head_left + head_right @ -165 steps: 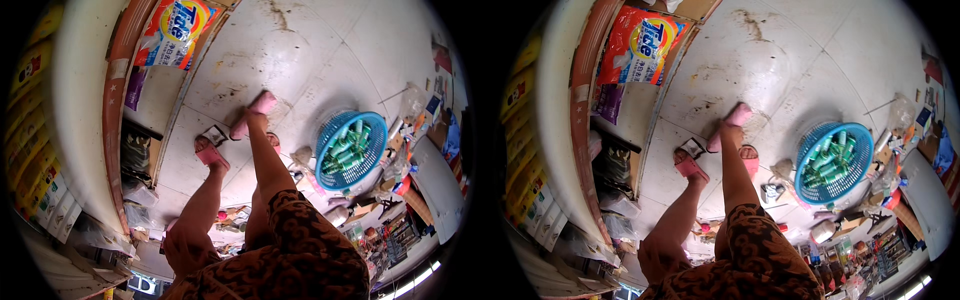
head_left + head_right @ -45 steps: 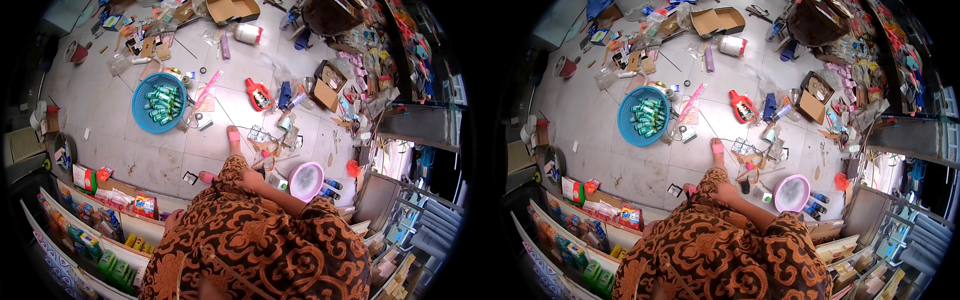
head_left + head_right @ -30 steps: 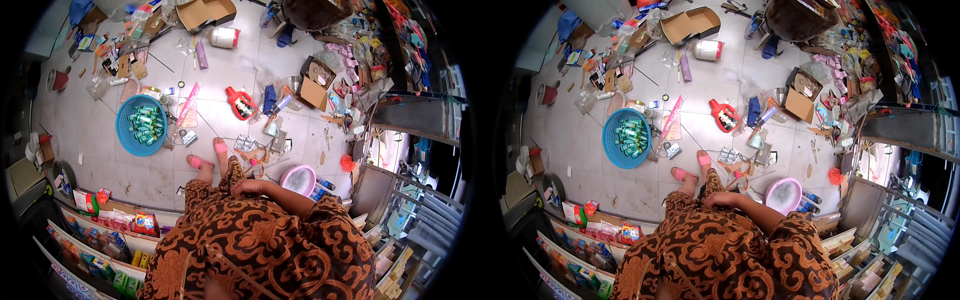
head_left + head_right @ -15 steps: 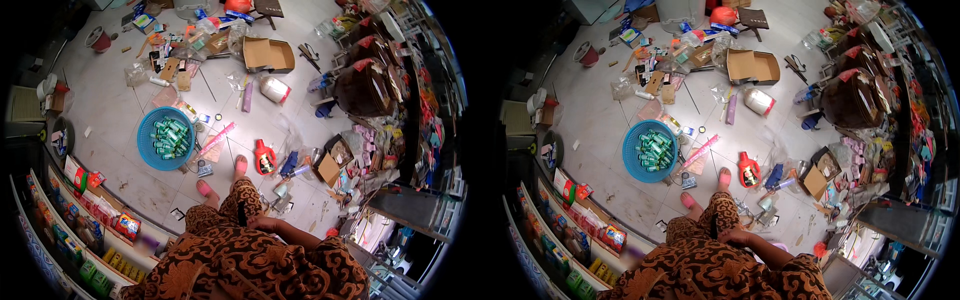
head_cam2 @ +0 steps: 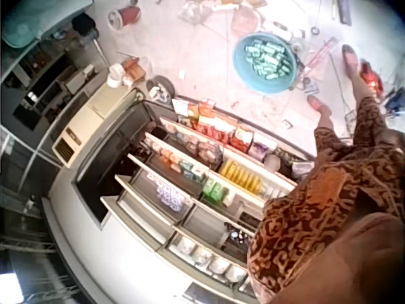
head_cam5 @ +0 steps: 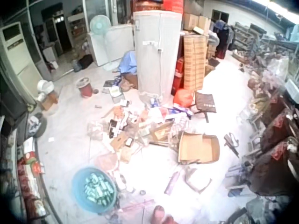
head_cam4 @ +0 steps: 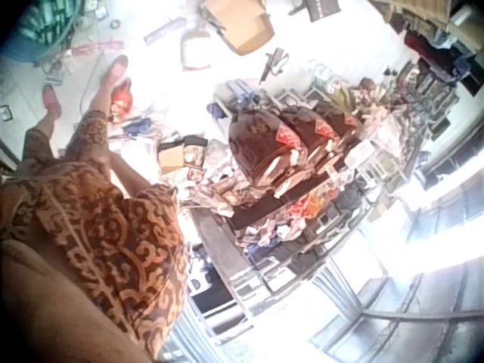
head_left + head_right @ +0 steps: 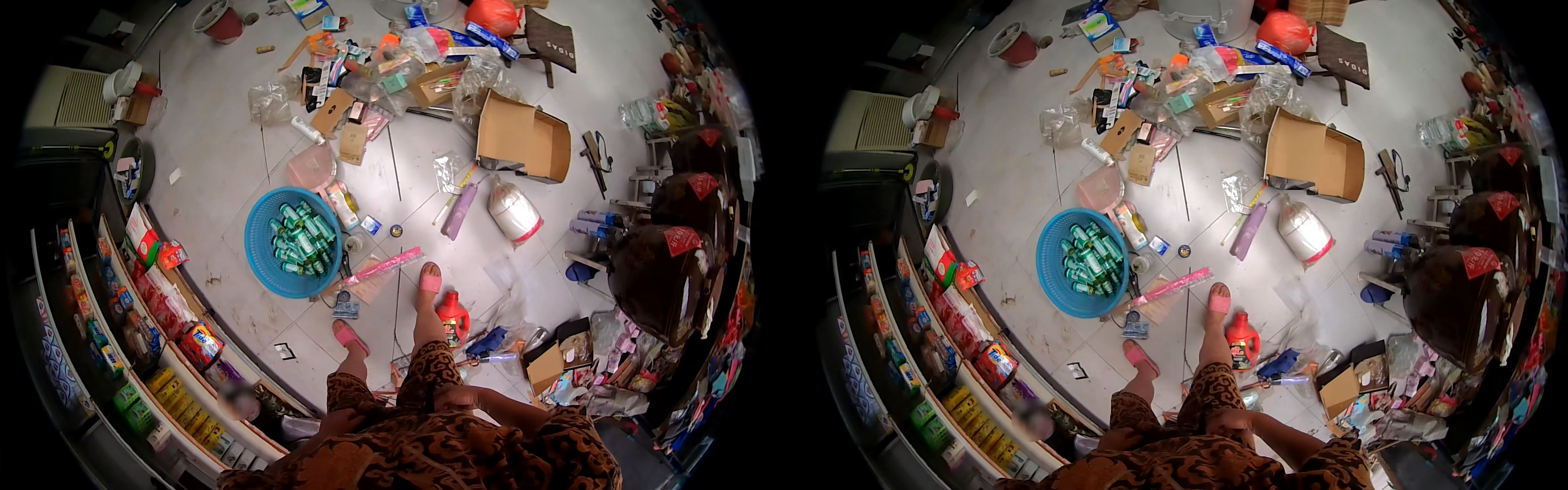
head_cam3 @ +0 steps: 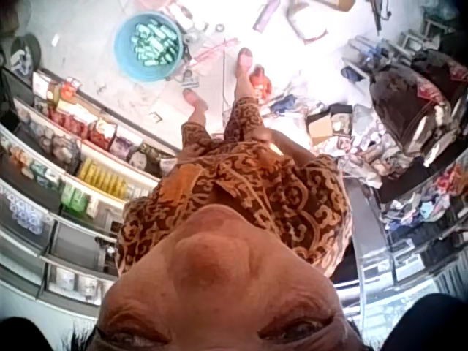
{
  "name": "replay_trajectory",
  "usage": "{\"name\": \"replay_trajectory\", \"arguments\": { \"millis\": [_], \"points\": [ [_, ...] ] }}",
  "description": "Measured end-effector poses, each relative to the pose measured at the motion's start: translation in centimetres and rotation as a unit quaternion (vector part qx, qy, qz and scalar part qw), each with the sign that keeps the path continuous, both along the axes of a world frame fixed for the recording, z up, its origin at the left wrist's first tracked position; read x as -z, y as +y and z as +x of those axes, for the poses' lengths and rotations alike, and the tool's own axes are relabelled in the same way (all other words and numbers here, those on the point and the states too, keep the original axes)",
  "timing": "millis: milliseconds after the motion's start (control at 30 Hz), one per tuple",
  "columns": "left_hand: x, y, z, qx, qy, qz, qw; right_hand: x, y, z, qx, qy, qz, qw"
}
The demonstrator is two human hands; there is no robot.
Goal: The person wipes down several objects, including a large white container and plastic cups, using a pink cloth before placing them on a shelf.
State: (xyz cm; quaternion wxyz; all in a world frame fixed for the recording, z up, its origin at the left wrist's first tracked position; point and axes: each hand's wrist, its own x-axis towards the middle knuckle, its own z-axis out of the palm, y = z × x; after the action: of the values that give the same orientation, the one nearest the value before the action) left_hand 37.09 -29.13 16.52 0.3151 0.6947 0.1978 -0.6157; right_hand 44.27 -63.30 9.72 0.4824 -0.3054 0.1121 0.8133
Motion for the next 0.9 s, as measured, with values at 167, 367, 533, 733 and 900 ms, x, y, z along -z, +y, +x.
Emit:
{"name": "replay_trajectory", "arguments": {
  "millis": [167, 367, 533, 733, 900],
  "points": [
    [5.1, -5.1, 1.7, 0.059, -0.252, 0.078, 0.963, 8.9, -3.2, 9.3, 0.183, -0.107, -0.311, 0.926],
    [13.0, -8.2, 3.3, 0.151, -0.112, 0.116, 0.975, 30.3, -8.9, 13.2, 0.103, -0.429, -0.508, 0.740],
    [15.8, -7.0, 2.8, 0.137, -0.158, 0.151, 0.966, 39.2, -6.9, 21.3, 0.075, -0.531, -0.584, 0.609],
    [15.8, -6.3, 1.9, 0.163, -0.284, 0.207, 0.922, 48.5, -2.4, 28.0, 0.124, -0.404, -0.665, 0.615],
    [16.6, -6.0, 3.0, 0.175, -0.337, 0.214, 0.900, 51.9, -4.3, 29.0, 0.179, -0.364, -0.644, 0.649]
  ]
}}
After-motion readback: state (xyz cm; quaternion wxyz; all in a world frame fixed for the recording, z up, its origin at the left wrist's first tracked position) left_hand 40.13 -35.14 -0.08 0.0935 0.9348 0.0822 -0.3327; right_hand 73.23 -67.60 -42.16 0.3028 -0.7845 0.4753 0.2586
